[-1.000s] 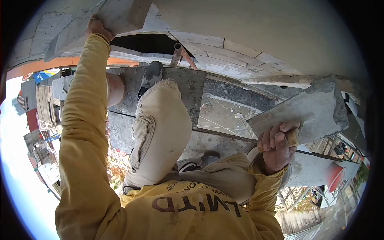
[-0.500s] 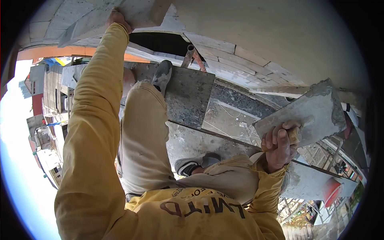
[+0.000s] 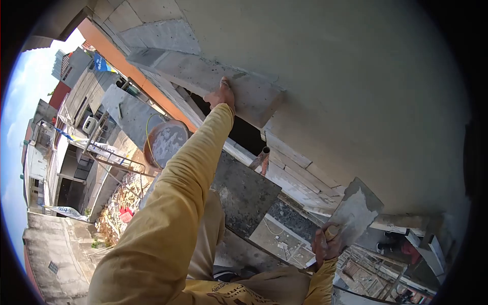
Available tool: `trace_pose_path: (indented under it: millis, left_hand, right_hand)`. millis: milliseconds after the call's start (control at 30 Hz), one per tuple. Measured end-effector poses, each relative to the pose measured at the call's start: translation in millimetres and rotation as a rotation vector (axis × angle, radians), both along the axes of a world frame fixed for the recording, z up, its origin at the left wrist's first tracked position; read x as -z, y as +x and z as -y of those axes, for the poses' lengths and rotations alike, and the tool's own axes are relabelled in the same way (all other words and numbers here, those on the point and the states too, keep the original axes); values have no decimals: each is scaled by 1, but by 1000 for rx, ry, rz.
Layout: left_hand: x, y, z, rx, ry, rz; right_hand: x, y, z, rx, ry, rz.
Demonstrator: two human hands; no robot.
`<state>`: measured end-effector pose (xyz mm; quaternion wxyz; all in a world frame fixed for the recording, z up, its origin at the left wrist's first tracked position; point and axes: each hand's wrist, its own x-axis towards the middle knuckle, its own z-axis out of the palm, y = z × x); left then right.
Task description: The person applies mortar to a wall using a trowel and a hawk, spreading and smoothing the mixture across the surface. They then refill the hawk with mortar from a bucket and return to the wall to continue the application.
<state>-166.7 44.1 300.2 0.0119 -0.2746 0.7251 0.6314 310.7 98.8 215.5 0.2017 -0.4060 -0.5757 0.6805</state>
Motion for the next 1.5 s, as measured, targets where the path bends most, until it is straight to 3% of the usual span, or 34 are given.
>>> trace_pose_path:
  millis: [33, 200, 267, 400, 567, 700, 767, 900, 1133, 1200, 1233, 1333, 1500]
  left_hand:
    - [6, -5, -1, -16, 41, -18]
    - [16, -16, -1, -62, 111, 2]
    - [15, -15, -2, -114, 158, -28]
    - [17, -15, -3, -142, 141, -53]
    - [21, -15, -2, -106, 166, -85]
    - [44, -21, -6, -85, 142, -101]
    - [42, -18, -4, -76, 192, -97]
    - [44, -14, -2, -67, 228, -129]
    - [40, -13, -4, -81, 217, -193]
    - [45, -8, -5, -50, 206, -223]
    - [48, -8, -4, -54, 233, -218]
    - [33, -12, 0, -38, 299, -181]
    - [30, -12, -1, -62, 136, -149]
  right_hand:
    - [-1, -9, -3, -49, 82, 140]
    - [-20, -74, -16, -285, 335, 241]
    - [-63, -125, -19, -513, 750, 362]
    - [-128, -221, -23, -730, 826, 476]
    - [-157, -338, -23, -923, 1211, 505]
    - [-163, -419, -17, -986, 1225, 589]
    - [-170, -449, -11, -1021, 1111, 620]
    - [-172, -497, 1, -1051, 1201, 658]
    - [-143, -530, 19, -916, 1201, 748]
    - [-141, -529, 21, -935, 1191, 567]
    - [-159, -533, 32, -927, 1171, 736]
    - [-194, -532, 49, -922, 1268, 827]
    - [-234, -537, 37, -762, 1327, 650]
